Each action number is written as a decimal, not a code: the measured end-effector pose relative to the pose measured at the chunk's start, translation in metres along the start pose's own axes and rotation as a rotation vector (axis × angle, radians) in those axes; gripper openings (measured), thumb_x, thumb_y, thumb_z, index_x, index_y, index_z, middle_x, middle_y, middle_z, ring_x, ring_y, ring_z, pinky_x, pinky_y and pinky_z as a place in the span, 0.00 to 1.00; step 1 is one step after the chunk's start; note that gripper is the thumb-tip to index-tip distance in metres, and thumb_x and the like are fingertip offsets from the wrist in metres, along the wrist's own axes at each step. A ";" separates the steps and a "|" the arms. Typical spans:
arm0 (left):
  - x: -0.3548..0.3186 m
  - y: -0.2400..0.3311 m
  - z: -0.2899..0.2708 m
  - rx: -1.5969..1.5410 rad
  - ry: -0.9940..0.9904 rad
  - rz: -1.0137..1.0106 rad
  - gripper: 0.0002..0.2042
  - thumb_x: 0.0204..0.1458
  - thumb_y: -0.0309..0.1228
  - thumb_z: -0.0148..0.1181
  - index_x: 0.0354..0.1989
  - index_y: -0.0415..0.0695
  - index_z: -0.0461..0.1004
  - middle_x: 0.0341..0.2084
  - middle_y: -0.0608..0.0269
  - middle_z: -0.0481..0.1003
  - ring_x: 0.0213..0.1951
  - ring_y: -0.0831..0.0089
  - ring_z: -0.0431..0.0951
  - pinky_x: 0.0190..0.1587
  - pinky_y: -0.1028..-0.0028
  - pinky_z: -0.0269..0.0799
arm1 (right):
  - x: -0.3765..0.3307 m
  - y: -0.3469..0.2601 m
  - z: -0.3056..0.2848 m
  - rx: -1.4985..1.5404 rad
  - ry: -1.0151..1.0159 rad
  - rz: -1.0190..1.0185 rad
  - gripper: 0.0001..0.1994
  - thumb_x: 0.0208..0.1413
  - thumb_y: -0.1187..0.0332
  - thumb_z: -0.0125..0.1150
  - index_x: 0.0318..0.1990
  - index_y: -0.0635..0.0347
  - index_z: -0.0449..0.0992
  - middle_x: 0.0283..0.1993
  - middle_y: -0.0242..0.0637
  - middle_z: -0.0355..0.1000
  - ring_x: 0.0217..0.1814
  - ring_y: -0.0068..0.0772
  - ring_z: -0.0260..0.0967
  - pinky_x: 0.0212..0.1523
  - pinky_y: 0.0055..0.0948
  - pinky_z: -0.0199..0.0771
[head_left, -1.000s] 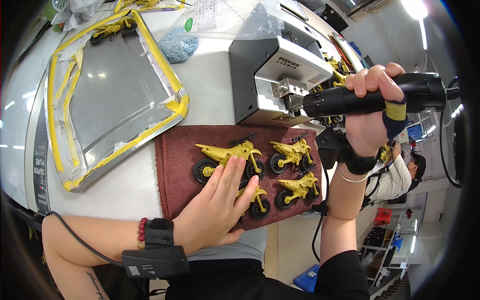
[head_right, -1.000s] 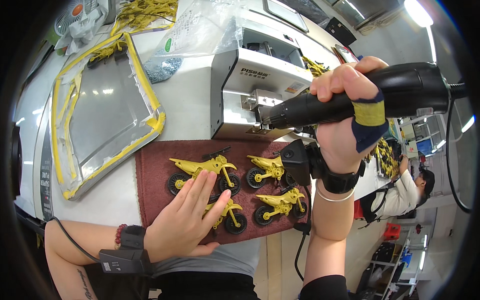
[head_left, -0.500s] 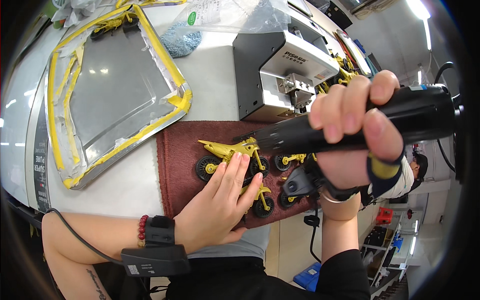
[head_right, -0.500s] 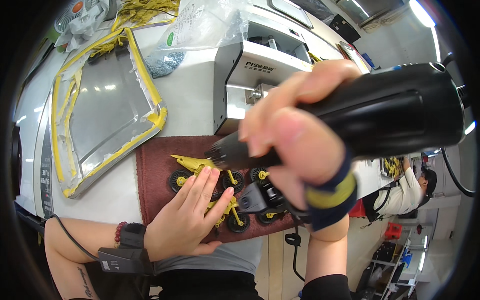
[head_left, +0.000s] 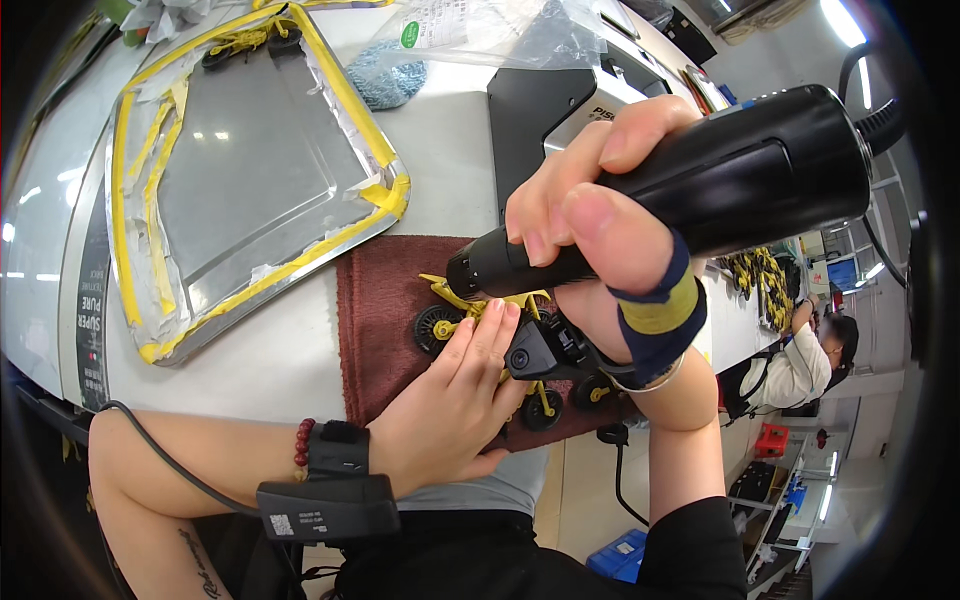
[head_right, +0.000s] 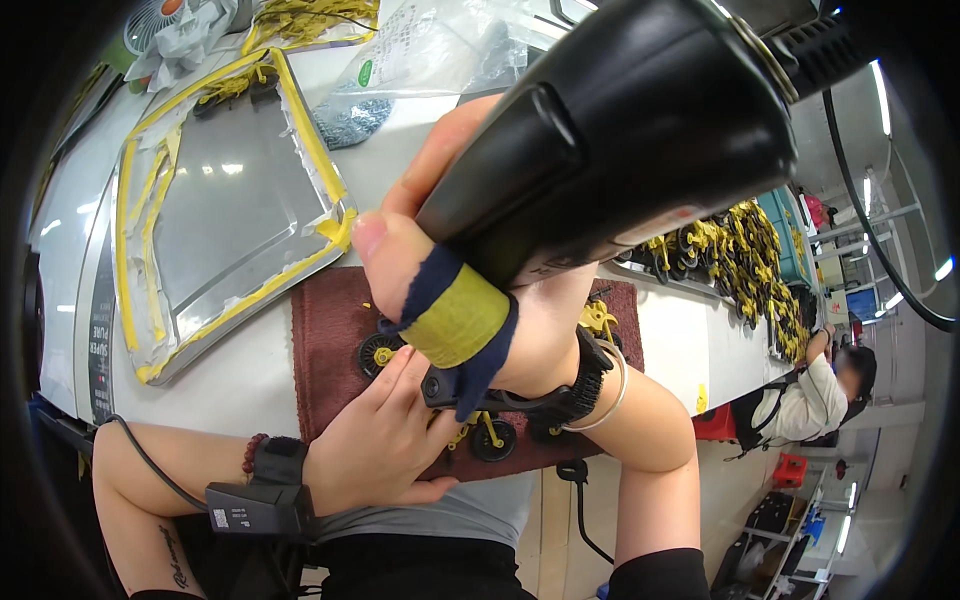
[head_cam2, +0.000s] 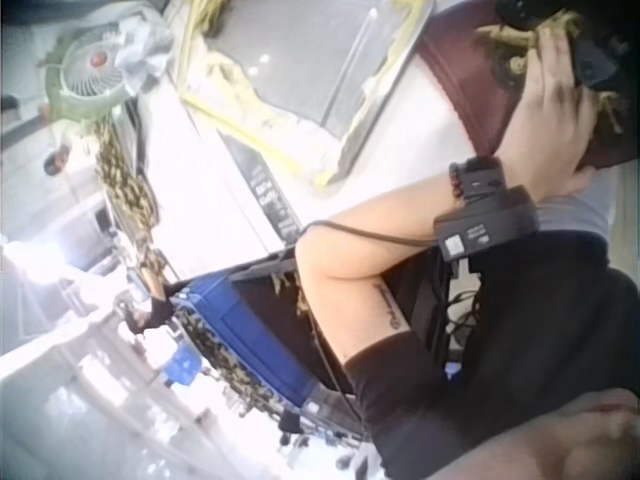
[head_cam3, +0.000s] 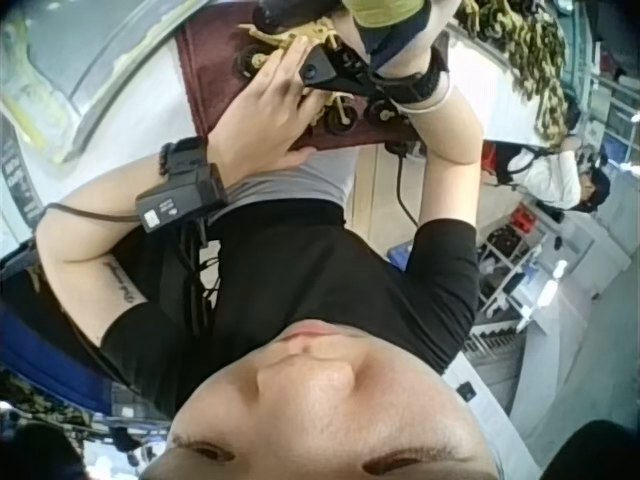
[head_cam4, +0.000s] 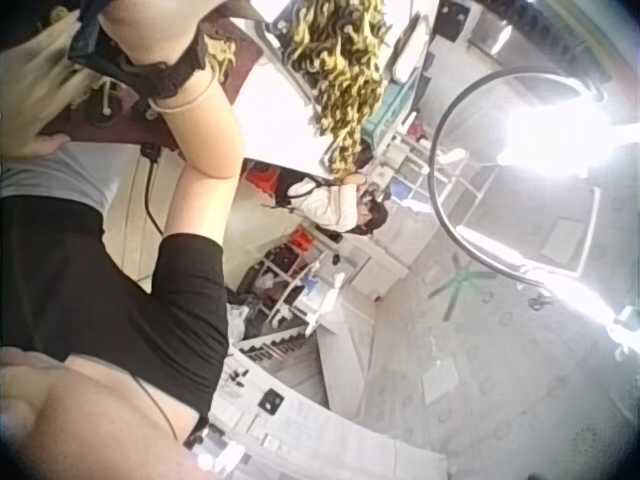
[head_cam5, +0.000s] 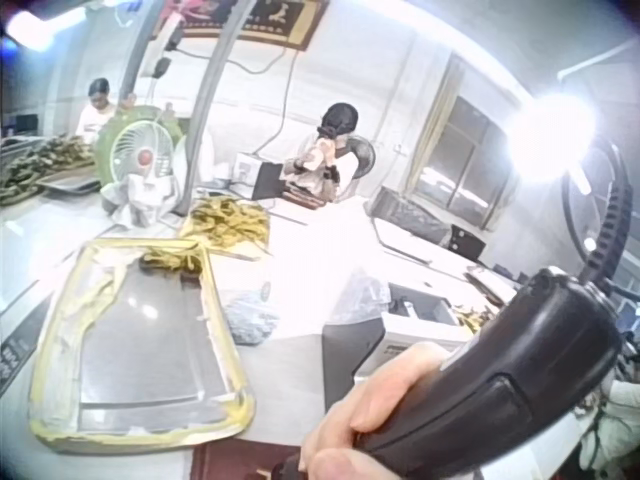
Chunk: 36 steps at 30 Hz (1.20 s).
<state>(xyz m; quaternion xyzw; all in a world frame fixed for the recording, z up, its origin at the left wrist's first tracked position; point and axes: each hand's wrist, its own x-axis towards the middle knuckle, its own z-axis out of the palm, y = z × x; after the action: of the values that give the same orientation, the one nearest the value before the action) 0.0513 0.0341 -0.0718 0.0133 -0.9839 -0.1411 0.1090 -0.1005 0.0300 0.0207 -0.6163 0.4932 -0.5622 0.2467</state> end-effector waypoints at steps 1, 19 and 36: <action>0.000 0.000 0.000 -0.001 0.001 -0.002 0.32 0.42 0.53 0.52 0.46 0.34 0.64 0.56 0.28 0.54 0.60 0.41 0.52 0.60 0.57 0.51 | 0.000 0.001 0.002 0.000 -0.002 0.001 0.13 0.49 0.75 0.55 0.38 0.54 0.56 0.22 0.34 0.62 0.22 0.28 0.61 0.31 0.31 0.65; 0.000 -0.002 -0.004 0.014 -0.032 -0.012 0.39 0.40 0.55 0.54 0.54 0.34 0.60 0.56 0.28 0.54 0.61 0.43 0.52 0.60 0.58 0.50 | 0.004 -0.001 -0.012 0.442 0.002 -0.102 0.09 0.50 0.72 0.51 0.36 0.54 0.59 0.21 0.32 0.60 0.20 0.27 0.59 0.29 0.32 0.64; 0.011 0.003 -0.012 0.013 -0.081 -0.026 0.44 0.35 0.56 0.57 0.60 0.38 0.55 0.56 0.27 0.53 0.59 0.39 0.54 0.59 0.57 0.54 | 0.006 -0.004 -0.102 0.272 0.318 -0.308 0.04 0.47 0.77 0.55 0.29 0.67 0.67 0.21 0.36 0.61 0.19 0.31 0.64 0.25 0.31 0.66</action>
<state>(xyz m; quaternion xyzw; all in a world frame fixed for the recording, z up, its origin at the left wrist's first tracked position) 0.0436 0.0329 -0.0576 0.0209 -0.9881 -0.1367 0.0669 -0.1953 0.0516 0.0525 -0.5493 0.3459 -0.7441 0.1582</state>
